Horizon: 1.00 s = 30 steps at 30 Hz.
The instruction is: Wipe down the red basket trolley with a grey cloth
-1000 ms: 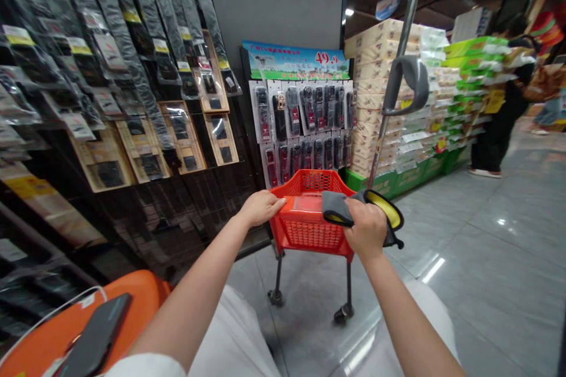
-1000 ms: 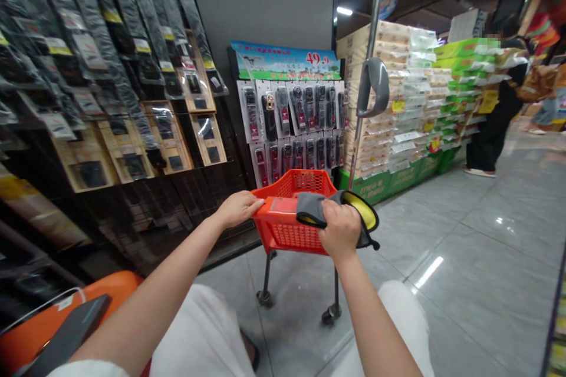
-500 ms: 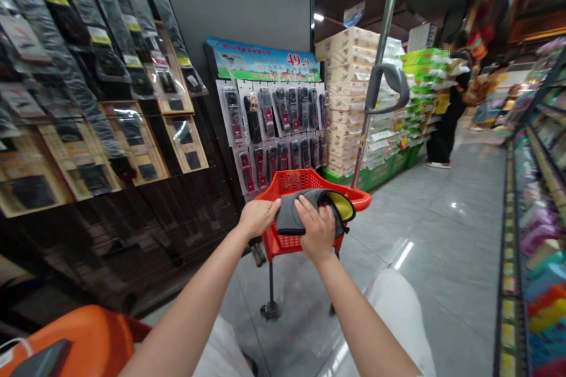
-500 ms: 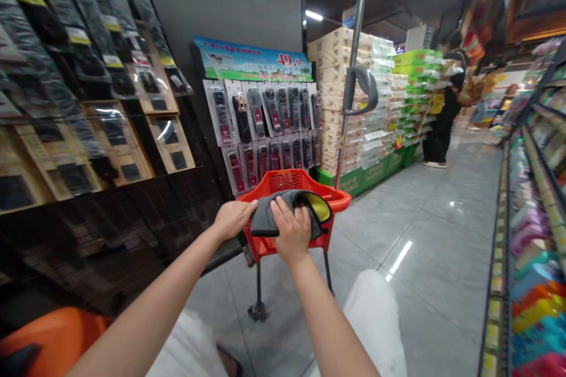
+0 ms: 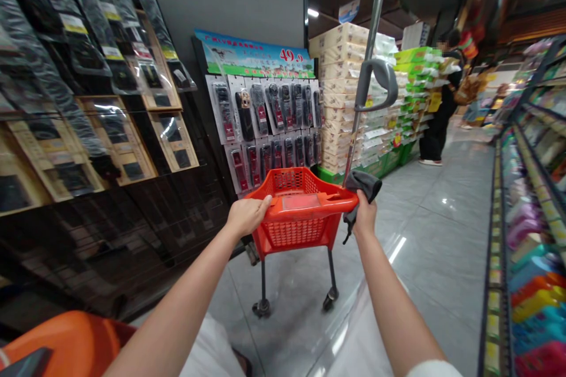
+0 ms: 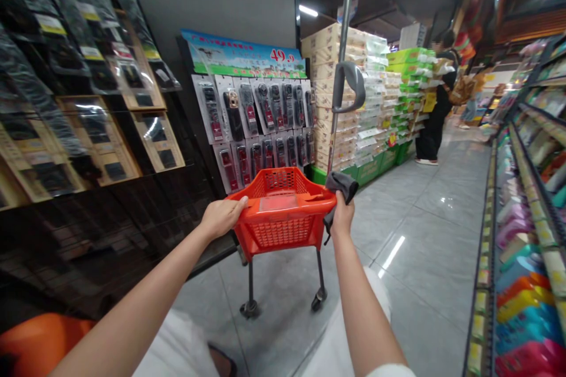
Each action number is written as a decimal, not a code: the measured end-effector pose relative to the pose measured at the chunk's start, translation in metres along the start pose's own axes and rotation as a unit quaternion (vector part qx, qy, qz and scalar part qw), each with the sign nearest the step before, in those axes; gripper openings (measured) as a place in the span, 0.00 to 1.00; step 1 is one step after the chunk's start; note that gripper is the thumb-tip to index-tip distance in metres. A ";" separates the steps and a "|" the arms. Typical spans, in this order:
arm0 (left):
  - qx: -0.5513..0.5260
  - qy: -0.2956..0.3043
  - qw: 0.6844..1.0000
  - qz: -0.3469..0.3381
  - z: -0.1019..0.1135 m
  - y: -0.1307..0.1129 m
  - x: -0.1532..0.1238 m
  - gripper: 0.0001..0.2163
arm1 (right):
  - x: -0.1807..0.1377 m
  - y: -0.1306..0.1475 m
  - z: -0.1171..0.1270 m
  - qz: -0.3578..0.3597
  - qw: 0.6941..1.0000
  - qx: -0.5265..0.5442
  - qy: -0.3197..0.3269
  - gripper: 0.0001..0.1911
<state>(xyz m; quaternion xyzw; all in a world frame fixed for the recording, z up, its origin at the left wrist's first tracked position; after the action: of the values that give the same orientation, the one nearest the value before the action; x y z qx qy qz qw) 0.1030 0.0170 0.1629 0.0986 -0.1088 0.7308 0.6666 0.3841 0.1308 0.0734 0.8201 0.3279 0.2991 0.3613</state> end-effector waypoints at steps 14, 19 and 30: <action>-0.078 0.025 0.997 0.012 0.011 0.019 -0.008 0.36 | -0.180 -0.002 -0.042 0.420 0.812 -0.336 0.224 0.33; -0.069 0.041 0.997 0.001 0.016 0.025 -0.008 0.37 | -0.109 0.015 -0.010 0.357 0.888 -0.263 0.120 0.27; -0.033 0.045 0.998 0.021 0.018 0.017 0.001 0.35 | -0.015 -0.030 -0.012 -0.089 0.987 0.130 -0.028 0.22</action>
<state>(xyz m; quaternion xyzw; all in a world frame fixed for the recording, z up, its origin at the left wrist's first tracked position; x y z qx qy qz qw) 0.0862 0.0114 0.1801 0.0410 -0.1045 0.7443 0.6584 0.3569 0.1404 0.0524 0.8354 0.4257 0.1977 0.2859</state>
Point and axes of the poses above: each hand's wrist, its own x-axis towards the middle knuckle, its own z-axis out of the back of the hand, y = z × x, the point moved 2 cm from there along x, towards the middle knuckle, and after that the axes turned 7 degrees about -y, right-handed, at the moved point
